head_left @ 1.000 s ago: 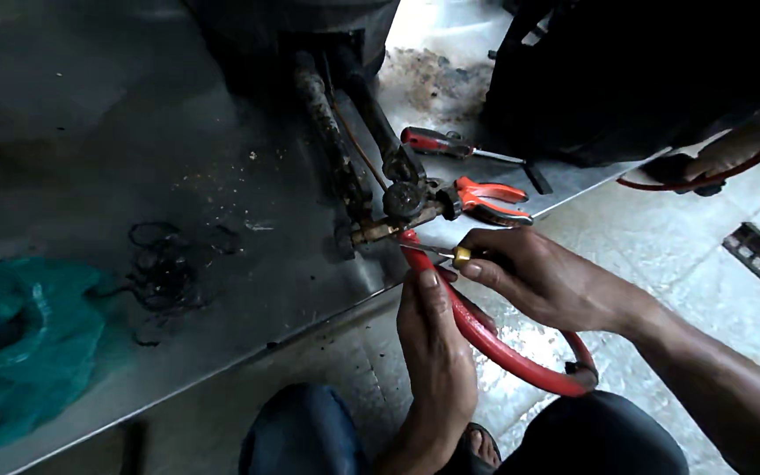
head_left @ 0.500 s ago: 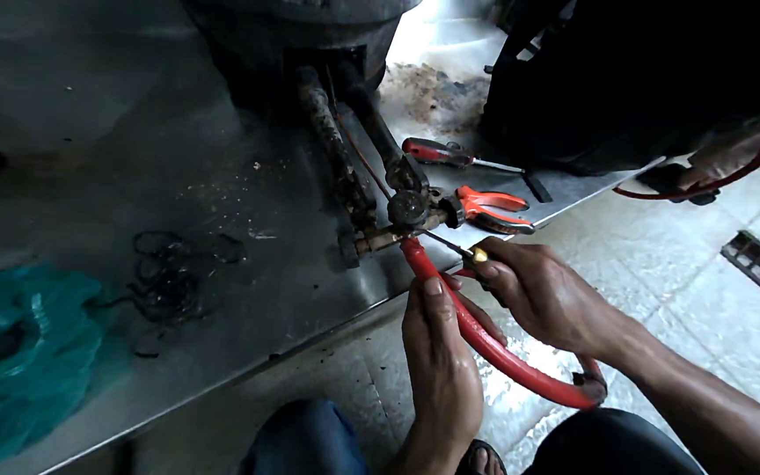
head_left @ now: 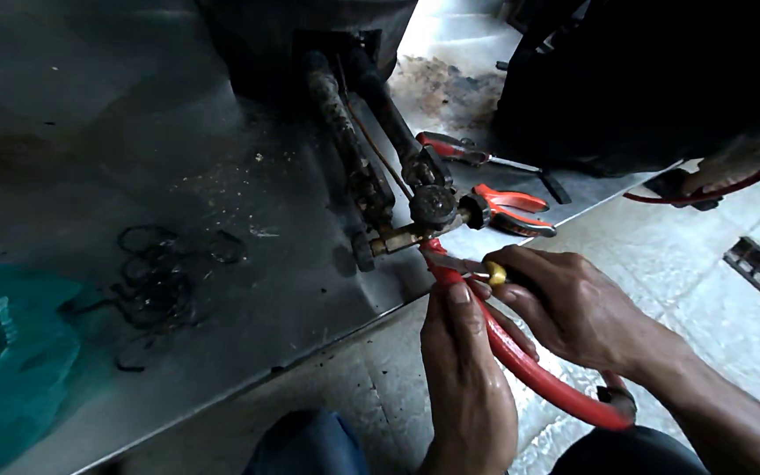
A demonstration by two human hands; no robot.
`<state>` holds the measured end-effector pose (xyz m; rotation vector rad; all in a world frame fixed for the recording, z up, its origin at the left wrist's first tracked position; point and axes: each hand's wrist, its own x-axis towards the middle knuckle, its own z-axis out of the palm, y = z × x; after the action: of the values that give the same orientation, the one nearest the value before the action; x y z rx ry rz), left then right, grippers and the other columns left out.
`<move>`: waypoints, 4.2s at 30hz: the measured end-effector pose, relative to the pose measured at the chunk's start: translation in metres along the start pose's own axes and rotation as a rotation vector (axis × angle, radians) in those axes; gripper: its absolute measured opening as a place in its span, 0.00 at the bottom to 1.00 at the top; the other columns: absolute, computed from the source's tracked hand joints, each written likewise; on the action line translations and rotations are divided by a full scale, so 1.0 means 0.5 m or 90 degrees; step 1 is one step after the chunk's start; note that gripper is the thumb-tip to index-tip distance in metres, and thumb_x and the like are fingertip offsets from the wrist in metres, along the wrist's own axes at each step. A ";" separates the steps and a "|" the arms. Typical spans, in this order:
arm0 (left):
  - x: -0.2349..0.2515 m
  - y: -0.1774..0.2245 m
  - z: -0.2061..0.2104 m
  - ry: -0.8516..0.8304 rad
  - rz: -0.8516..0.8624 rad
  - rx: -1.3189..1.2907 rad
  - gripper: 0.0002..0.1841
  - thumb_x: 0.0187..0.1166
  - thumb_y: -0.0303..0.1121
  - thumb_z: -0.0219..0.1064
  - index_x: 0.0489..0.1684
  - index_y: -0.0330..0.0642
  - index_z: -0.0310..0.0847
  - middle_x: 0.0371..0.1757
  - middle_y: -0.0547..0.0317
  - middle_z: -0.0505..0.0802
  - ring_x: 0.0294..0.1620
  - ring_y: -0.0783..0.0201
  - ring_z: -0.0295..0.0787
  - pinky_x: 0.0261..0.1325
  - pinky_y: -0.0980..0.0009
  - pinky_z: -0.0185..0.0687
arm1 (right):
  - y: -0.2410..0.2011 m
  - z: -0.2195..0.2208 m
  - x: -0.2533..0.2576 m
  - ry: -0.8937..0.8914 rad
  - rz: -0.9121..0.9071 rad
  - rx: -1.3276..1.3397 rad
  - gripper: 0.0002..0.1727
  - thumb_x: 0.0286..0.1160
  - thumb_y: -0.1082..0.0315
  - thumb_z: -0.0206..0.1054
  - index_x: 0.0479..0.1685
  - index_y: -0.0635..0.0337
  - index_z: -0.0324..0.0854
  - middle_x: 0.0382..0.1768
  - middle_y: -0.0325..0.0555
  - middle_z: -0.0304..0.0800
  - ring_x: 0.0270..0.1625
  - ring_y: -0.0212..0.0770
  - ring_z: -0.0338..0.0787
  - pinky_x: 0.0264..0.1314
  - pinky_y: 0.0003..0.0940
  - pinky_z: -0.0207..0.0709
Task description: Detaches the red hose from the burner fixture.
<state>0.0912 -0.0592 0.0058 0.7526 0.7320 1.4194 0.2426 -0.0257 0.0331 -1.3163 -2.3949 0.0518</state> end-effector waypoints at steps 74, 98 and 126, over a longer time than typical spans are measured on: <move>-0.011 -0.043 0.034 0.140 0.177 0.183 0.29 0.96 0.43 0.33 0.37 0.29 0.75 0.23 0.70 0.82 0.30 0.89 0.83 0.38 0.88 0.82 | -0.092 -0.053 0.061 -0.211 0.200 -0.081 0.29 0.88 0.40 0.40 0.23 0.44 0.73 0.10 0.24 0.61 0.13 0.25 0.70 0.12 0.25 0.57; -0.007 -0.048 0.015 0.062 0.174 0.140 0.25 0.96 0.44 0.40 0.38 0.30 0.72 0.21 0.73 0.79 0.25 0.90 0.79 0.33 0.90 0.79 | -0.086 -0.056 0.042 -0.208 0.218 -0.058 0.28 0.87 0.43 0.43 0.18 0.45 0.71 0.09 0.22 0.58 0.11 0.20 0.64 0.10 0.21 0.52; -0.013 -0.053 0.012 0.007 0.100 -0.003 0.27 0.93 0.56 0.33 0.35 0.44 0.66 0.16 0.76 0.75 0.16 0.83 0.77 0.20 0.84 0.80 | -0.040 -0.033 0.021 -0.131 0.105 -0.200 0.33 0.87 0.38 0.40 0.19 0.51 0.69 0.07 0.34 0.60 0.09 0.38 0.69 0.10 0.35 0.54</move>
<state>0.1113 -0.0662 -0.0122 0.8133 0.6910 1.5672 0.2278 -0.0306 0.0563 -1.7251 -2.5351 -0.1574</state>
